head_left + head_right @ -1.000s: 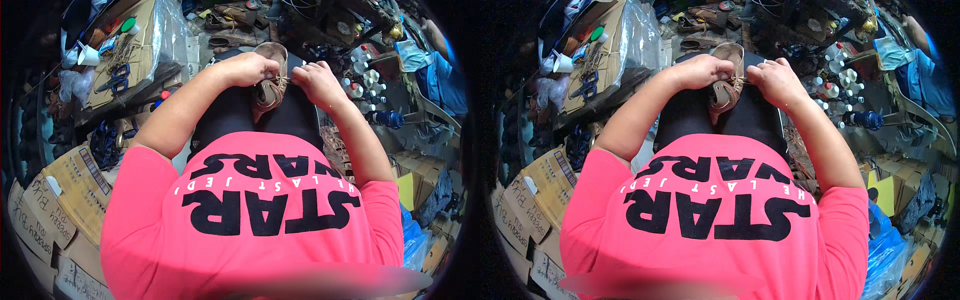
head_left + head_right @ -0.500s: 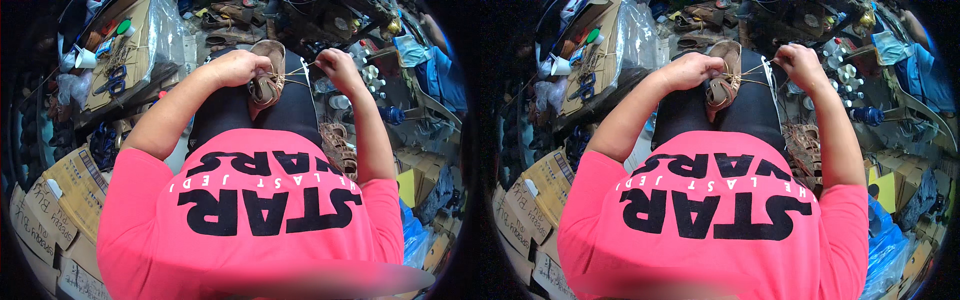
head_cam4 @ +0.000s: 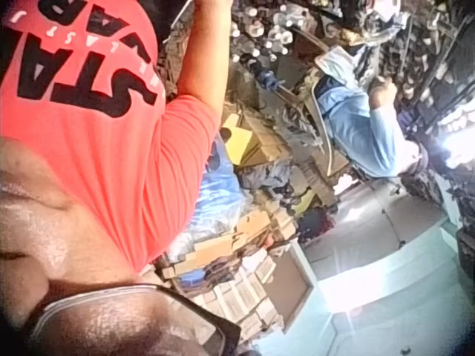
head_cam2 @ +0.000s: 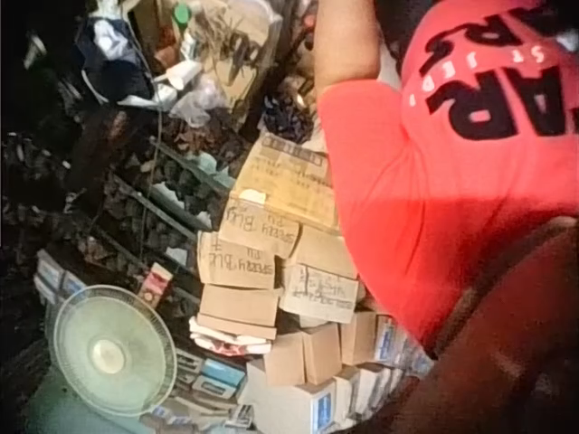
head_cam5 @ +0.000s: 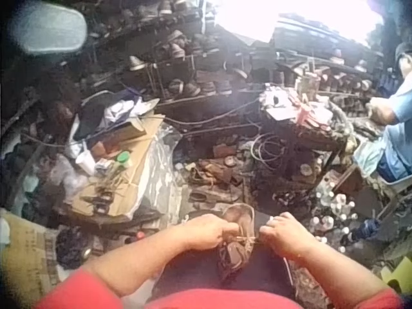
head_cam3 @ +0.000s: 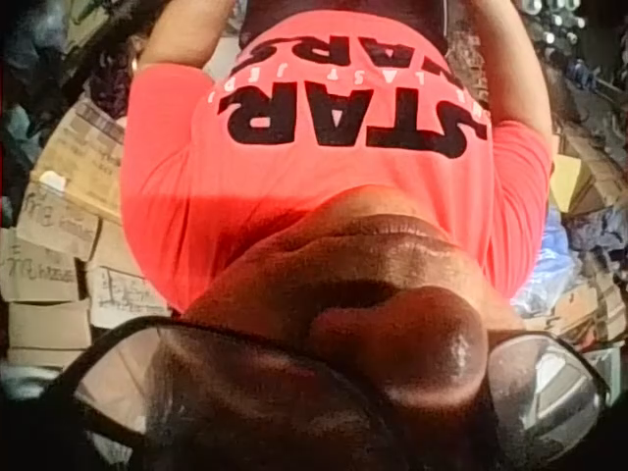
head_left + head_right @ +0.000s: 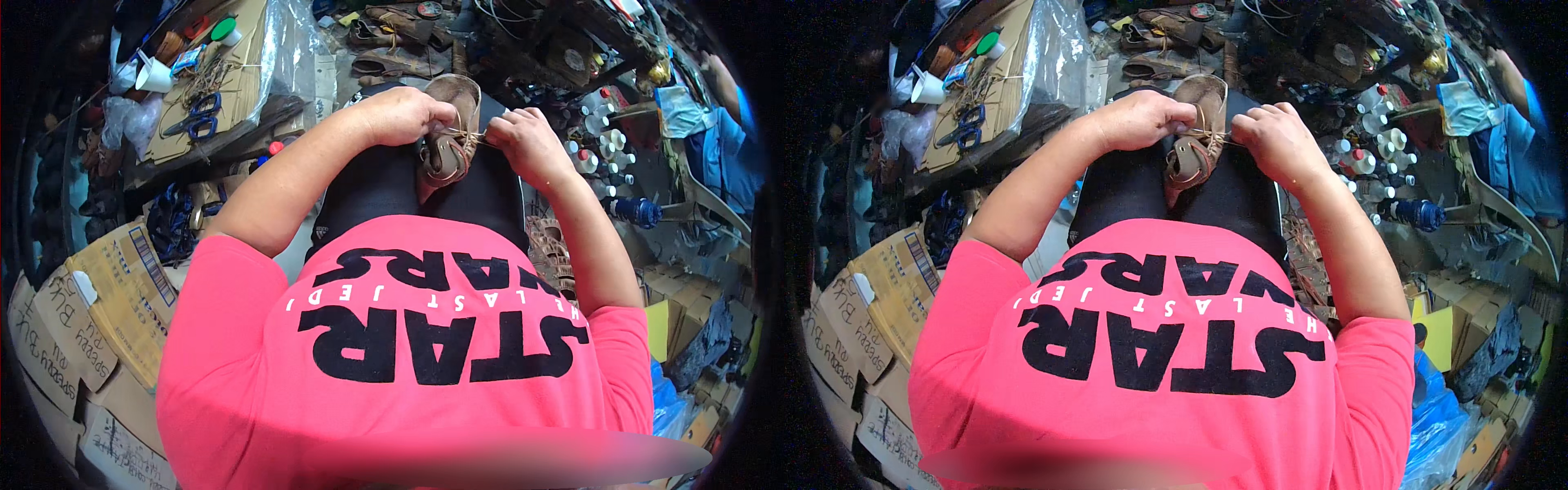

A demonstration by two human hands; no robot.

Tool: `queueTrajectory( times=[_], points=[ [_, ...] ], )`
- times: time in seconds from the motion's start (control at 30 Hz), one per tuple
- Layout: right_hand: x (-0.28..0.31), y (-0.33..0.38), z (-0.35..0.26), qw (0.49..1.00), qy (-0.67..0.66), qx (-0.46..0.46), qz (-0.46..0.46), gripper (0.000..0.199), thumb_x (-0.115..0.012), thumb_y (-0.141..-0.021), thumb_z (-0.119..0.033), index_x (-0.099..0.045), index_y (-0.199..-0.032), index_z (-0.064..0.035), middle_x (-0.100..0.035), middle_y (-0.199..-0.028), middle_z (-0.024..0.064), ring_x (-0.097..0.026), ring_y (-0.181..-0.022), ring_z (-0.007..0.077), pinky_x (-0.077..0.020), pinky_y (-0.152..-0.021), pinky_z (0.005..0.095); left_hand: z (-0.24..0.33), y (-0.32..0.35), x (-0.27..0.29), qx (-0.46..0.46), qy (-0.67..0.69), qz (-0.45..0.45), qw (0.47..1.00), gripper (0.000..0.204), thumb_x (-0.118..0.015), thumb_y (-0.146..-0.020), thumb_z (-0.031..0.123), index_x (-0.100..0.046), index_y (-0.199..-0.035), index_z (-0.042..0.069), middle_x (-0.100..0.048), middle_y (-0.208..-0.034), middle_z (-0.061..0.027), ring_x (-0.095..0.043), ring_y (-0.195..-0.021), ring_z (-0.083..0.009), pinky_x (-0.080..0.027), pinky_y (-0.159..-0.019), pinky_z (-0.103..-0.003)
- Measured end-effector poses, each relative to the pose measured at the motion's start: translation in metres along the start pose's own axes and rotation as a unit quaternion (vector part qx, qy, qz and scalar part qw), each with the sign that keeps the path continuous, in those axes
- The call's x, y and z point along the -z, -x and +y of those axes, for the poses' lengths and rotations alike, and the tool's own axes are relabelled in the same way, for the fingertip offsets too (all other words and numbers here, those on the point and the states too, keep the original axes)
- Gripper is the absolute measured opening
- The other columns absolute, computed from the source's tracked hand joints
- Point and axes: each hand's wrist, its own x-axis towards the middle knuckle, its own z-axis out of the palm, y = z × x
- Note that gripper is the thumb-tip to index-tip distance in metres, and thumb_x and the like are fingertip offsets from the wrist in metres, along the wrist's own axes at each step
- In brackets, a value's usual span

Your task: Stitching a leather shoe upper by hand using a needle and thread in a workshop.

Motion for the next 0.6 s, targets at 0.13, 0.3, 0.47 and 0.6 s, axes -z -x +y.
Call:
queueTrajectory(
  times=[0.13,0.3,0.47,0.6],
  points=[
    [-0.009,0.019,0.018,0.999,-0.029,-0.006,0.014,0.004,-0.058,-0.075,-0.007,-0.056,-0.079,-0.0081,-0.060,-0.080,0.0080,-0.058,-0.087,0.0286,-0.0412,-0.083,0.0389,-0.024,0.036,0.015,0.036,-0.059,0.022,0.997,0.009,-0.054,-0.083,0.010,-0.054,-0.091,0.007,-0.060,-0.081,-0.0174,-0.058,-0.078,-0.0372,-0.045,-0.067,-0.042],
    [-0.014,0.087,0.065,0.901,-0.298,-0.307,0.072,0.006,-0.065,-0.080,-0.010,-0.065,-0.081,-0.0034,-0.063,-0.077,0.0047,-0.060,-0.072,0.0167,-0.0457,-0.071,0.0327,-0.068,0.120,0.049,0.181,0.138,0.148,0.962,0.007,-0.058,-0.085,0.010,-0.059,-0.086,0.004,-0.058,-0.070,-0.0033,-0.056,-0.071,-0.0147,-0.045,-0.065,-0.030],
    [-0.011,0.041,0.058,0.540,-0.778,-0.141,0.289,0.013,-0.058,-0.092,-0.016,-0.060,-0.097,-0.0045,-0.062,-0.094,0.0057,-0.061,-0.087,0.0164,-0.0485,-0.089,0.0367,-0.015,0.080,0.075,-0.098,0.448,0.297,0.838,0.015,-0.058,-0.092,0.020,-0.061,-0.092,0.006,-0.061,-0.083,0.0001,-0.053,-0.072,-0.0084,-0.043,-0.073,-0.023],
    [0.015,0.002,0.003,0.396,-0.872,-0.129,0.258,0.022,-0.051,-0.095,-0.030,-0.055,-0.094,-0.0081,-0.056,-0.080,0.0023,-0.058,-0.078,0.0178,-0.0439,-0.092,0.0403,0.055,0.054,0.070,-0.092,0.636,0.265,0.719,0.016,-0.056,-0.093,0.023,-0.059,-0.090,0.007,-0.060,-0.079,-0.0018,-0.054,-0.072,-0.0100,-0.046,-0.071,-0.026]
  ],
)
